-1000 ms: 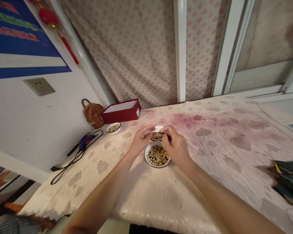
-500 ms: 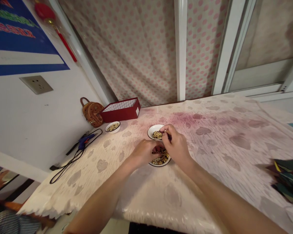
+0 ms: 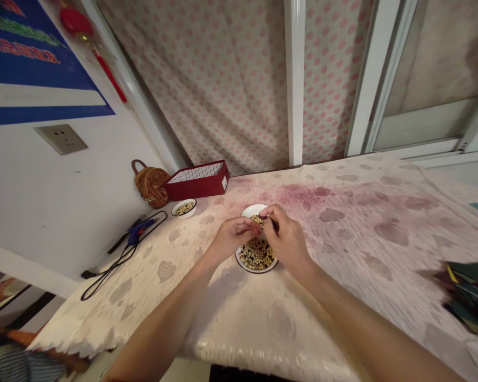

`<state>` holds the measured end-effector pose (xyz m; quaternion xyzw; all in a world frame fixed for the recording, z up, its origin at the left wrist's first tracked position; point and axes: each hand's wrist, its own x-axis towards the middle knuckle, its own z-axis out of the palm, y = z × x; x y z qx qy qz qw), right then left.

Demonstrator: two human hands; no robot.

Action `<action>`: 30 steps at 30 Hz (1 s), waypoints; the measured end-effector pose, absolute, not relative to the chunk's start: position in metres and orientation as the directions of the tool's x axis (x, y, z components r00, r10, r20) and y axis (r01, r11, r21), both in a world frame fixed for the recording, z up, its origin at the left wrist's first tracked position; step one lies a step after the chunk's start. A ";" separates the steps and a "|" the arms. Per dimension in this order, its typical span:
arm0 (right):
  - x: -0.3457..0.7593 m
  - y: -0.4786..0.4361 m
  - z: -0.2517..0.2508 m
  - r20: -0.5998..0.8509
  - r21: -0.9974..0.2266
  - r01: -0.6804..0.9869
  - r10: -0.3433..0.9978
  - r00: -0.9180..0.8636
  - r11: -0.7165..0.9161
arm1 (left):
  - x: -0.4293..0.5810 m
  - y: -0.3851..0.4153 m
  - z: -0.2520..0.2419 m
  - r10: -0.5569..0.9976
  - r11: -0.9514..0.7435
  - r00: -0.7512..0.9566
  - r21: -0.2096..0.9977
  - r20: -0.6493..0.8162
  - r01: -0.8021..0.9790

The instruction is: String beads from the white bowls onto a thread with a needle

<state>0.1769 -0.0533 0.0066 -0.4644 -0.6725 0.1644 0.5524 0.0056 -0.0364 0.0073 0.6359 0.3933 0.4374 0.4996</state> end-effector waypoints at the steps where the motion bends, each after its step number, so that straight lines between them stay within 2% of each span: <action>1: 0.177 -0.054 0.007 0.592 -0.733 0.440 0.805 0.038 0.519 | 0.005 -0.036 0.007 0.942 -0.169 0.299 0.985 0.153 0.029; 15: 0.173 -0.056 0.007 0.607 -0.706 0.409 0.791 -0.072 0.579 | -0.001 -0.036 0.014 0.956 0.062 0.292 0.948 0.034 -0.312; 30: 0.173 -0.057 0.007 0.563 -0.730 0.399 0.819 -0.110 0.556 | 0.004 -0.040 0.017 0.946 0.058 0.319 0.941 0.054 -0.333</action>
